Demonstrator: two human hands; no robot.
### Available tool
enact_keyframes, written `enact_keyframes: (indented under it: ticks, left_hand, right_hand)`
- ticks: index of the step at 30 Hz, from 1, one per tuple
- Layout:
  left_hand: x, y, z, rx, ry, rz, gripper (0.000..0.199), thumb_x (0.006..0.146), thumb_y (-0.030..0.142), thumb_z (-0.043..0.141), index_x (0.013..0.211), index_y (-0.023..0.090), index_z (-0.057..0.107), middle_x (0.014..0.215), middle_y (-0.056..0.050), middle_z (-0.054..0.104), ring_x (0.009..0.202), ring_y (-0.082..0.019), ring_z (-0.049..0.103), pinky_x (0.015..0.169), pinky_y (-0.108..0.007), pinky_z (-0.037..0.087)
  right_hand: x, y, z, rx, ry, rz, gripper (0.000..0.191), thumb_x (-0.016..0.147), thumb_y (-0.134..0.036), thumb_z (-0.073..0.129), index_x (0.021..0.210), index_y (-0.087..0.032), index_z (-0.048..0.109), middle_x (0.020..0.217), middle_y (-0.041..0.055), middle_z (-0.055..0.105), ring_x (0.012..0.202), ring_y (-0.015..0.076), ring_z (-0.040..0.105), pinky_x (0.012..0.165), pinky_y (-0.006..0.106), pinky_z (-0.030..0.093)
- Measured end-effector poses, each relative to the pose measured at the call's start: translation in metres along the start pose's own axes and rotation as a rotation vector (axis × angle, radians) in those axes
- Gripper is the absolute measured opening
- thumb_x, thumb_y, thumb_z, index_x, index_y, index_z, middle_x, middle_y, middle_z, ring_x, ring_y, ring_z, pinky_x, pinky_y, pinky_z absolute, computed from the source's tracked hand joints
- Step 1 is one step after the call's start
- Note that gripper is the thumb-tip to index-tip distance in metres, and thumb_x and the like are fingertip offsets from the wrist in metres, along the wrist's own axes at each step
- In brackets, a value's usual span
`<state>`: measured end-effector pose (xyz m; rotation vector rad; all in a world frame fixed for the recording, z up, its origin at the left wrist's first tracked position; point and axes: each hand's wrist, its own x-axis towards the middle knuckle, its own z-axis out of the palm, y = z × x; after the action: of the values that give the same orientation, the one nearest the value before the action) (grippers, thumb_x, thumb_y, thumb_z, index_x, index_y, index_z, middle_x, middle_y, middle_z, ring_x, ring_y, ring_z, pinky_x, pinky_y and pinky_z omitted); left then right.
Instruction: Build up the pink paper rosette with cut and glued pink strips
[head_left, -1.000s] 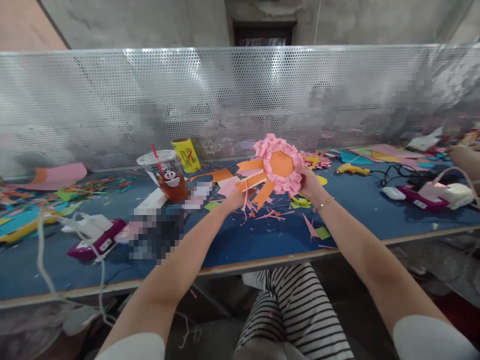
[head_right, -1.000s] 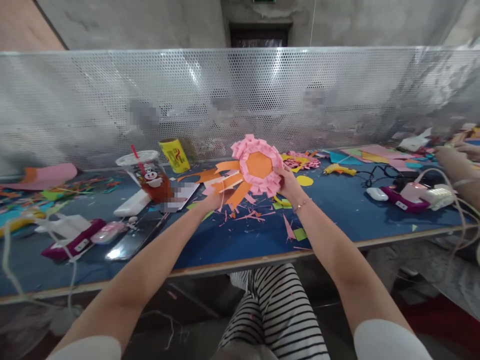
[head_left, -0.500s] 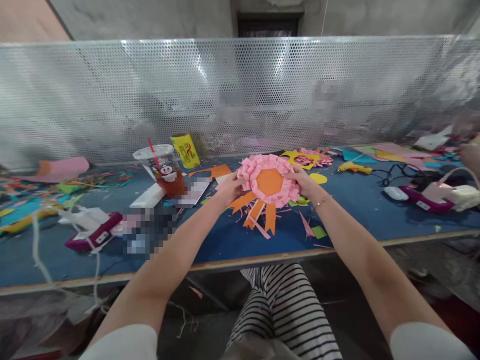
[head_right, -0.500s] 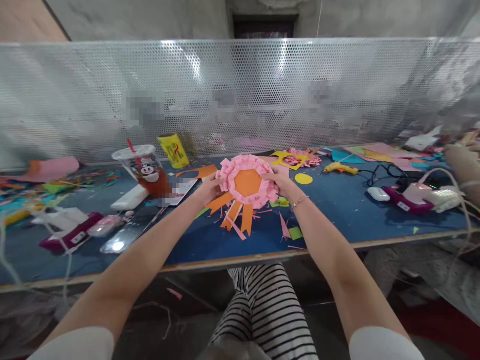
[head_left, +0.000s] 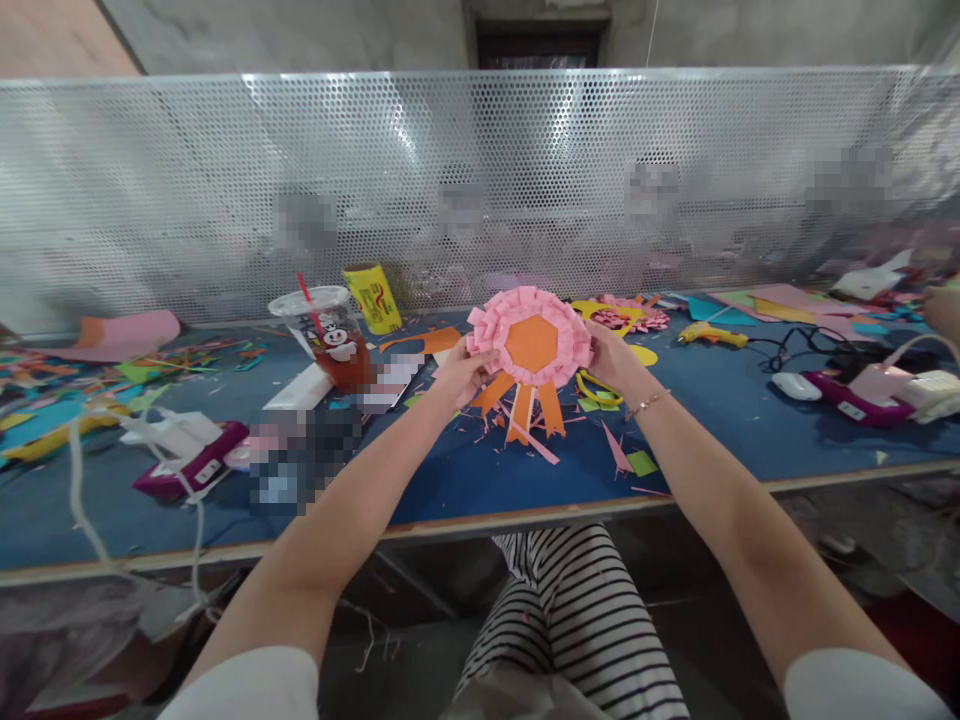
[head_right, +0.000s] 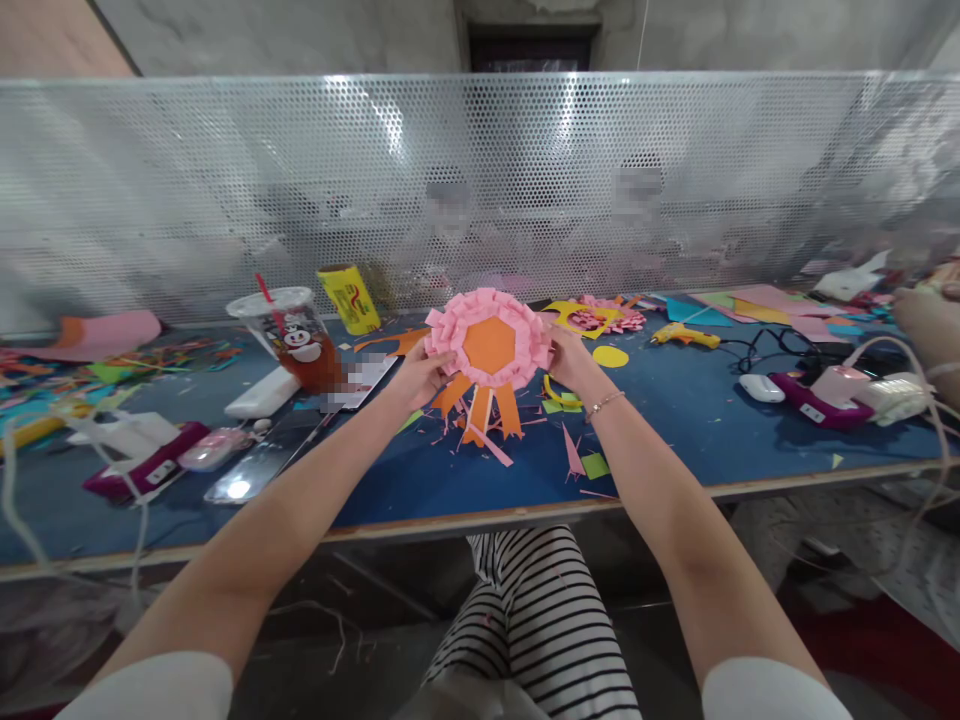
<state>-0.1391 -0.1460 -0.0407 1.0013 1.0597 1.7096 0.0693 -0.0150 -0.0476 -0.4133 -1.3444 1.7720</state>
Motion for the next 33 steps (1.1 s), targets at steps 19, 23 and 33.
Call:
enact_keyframes:
  ticks: [19,23,33]
  left_hand:
    - [0.0,-0.006,0.0,0.103,-0.055,0.036,0.035,0.055,0.02,0.074,0.084,0.018,0.053,0.076,0.003,0.062,0.064,-0.009,0.059,0.065,-0.026,0.048]
    - [0.0,-0.005,0.002,0.113,-0.042,0.016,0.033,0.051,0.018,0.076,0.076,0.015,0.054,0.069,0.002,0.062,0.061,-0.009,0.058,0.06,-0.022,0.044]
    - [0.003,-0.006,0.002,-0.031,0.04,-0.004,0.032,0.053,0.03,0.078,0.068,0.015,0.054,0.057,0.003,0.056,0.053,-0.009,0.054,0.057,-0.025,0.045]
  right_hand:
    - [-0.011,0.0,0.016,0.038,0.036,-0.112,0.033,0.049,-0.019,0.078,0.075,-0.022,0.058,0.068,-0.0061,0.063,0.06,0.0096,0.058,0.054,0.023,0.047]
    - [-0.009,0.0,0.015,0.03,0.062,-0.105,0.033,0.049,-0.021,0.078,0.076,-0.022,0.059,0.071,-0.0059,0.064,0.06,0.0095,0.058,0.054,0.023,0.048]
    - [-0.01,0.001,0.018,-0.061,0.042,-0.137,0.029,0.052,-0.023,0.075,0.068,-0.022,0.052,0.054,-0.0078,0.054,0.052,0.0091,0.053,0.051,0.023,0.045]
